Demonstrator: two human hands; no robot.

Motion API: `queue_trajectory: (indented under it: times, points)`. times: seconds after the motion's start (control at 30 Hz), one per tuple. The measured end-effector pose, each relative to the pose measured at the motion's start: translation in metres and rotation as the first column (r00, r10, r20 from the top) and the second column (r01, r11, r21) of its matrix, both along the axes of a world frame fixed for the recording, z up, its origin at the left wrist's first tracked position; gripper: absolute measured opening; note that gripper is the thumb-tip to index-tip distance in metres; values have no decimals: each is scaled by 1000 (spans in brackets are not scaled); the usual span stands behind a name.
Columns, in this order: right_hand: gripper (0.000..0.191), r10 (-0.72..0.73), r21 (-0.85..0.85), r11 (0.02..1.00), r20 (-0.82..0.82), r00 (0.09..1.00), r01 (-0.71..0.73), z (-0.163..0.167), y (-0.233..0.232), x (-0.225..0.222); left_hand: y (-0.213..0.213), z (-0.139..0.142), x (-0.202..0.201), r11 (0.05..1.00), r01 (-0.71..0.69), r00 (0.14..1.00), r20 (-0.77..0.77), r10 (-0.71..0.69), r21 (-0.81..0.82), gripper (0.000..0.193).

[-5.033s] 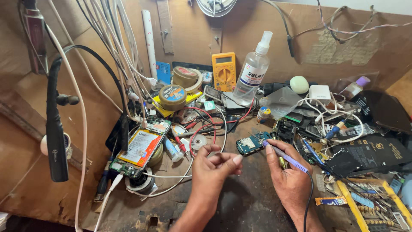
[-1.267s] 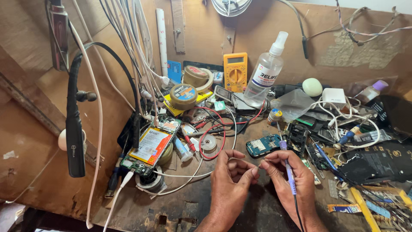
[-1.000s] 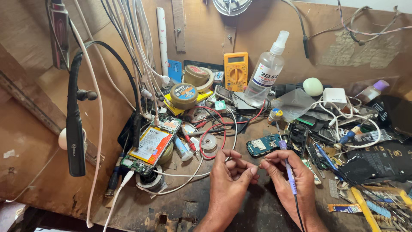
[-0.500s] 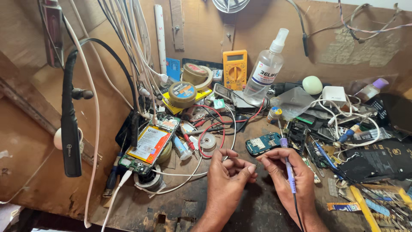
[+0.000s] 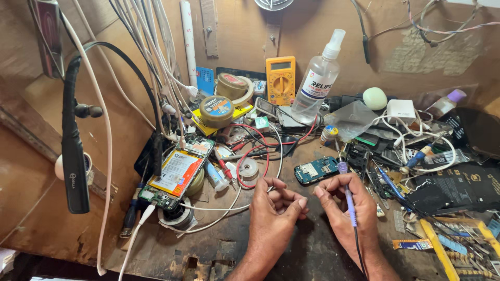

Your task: The person works at a cluttered electronics repair bench on a phone motherboard, using a purple-handled soldering iron to touch points on the board. They briefly pick up and open a roll of tape, set it down, and continue soldering and repositioning the board with both hands.

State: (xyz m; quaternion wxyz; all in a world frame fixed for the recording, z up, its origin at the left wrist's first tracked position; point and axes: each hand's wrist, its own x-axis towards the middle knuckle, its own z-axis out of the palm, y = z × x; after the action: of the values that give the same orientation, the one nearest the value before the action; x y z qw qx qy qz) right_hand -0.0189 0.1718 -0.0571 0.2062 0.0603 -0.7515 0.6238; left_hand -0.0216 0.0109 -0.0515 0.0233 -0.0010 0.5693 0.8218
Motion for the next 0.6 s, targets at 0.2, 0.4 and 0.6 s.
queue_trajectory:
  times: [0.2, 0.4, 0.6]
  points:
    - [17, 40, -4, 999, 22, 999, -40, 6, -1, 1, -1, 2, 1, 1000, -6, 1000, 0, 6, 0, 41]
    - [17, 36, 35, 999, 75, 997, -39, 8, -2, 0, -2, 0, 1, 1000, -1, 1000, -21, 2, 16, 40]
    - [19, 80, -40, 996, 71, 994, -78, -2, 1, -2, 0, -3, 0, 1000, 2, 1000, -27, -3, -17, 40]
